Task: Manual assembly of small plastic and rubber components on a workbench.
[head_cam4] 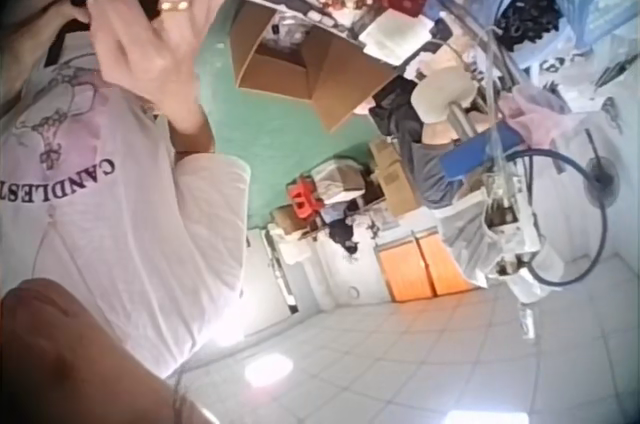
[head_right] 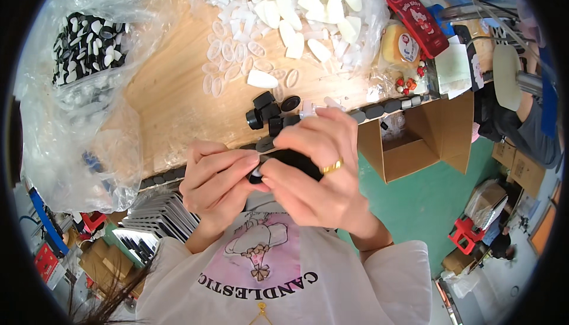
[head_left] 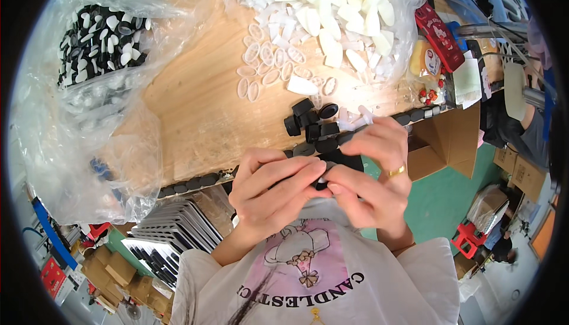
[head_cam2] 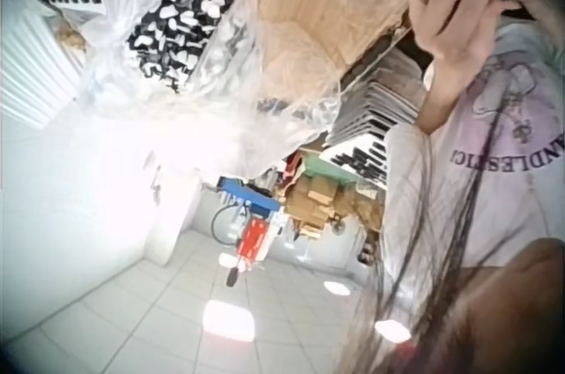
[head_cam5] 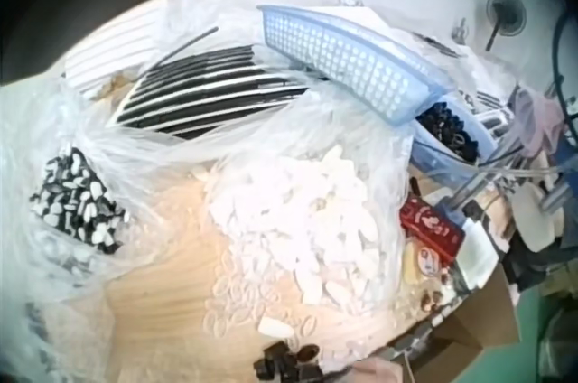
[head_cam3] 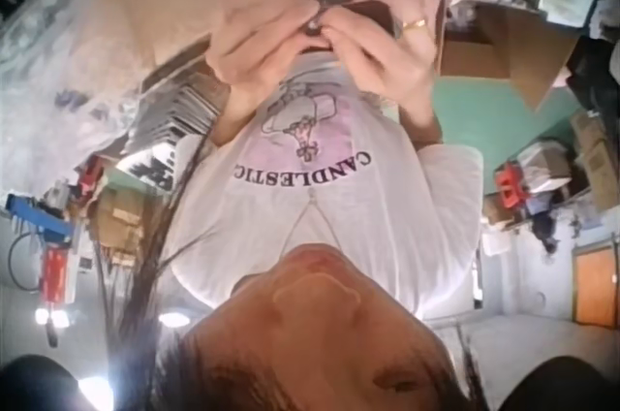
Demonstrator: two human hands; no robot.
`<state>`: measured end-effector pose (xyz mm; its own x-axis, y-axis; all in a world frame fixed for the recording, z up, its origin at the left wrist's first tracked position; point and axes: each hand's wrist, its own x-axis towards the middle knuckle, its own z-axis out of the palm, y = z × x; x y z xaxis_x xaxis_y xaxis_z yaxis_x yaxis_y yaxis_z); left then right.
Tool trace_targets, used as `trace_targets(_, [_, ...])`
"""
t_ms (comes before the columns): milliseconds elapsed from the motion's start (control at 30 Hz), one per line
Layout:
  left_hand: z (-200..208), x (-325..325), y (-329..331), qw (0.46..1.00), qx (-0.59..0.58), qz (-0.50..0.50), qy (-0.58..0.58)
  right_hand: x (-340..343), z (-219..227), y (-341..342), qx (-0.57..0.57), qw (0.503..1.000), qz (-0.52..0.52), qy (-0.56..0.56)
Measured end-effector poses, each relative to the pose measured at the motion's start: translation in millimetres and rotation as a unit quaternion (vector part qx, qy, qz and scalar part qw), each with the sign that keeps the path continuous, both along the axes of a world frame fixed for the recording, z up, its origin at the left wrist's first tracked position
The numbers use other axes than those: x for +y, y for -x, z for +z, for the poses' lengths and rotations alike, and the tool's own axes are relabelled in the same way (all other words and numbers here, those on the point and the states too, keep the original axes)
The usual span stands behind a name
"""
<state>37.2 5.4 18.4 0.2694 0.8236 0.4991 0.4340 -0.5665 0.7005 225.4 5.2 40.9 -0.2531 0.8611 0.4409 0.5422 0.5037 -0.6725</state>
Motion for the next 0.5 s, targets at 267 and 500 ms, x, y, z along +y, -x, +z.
trace_targets(267, [2, -1, 2, 0.978, -0.118, 0.035, 0.169, 63, -73, -41, -0.051, 0.993, 0.002, 0.102])
trace_targets(500, [-3, -5, 0, 0.945, -0.143, 0.097, 0.276, 45, -51, -30, 0.042, 0.987, -0.045, 0.147])
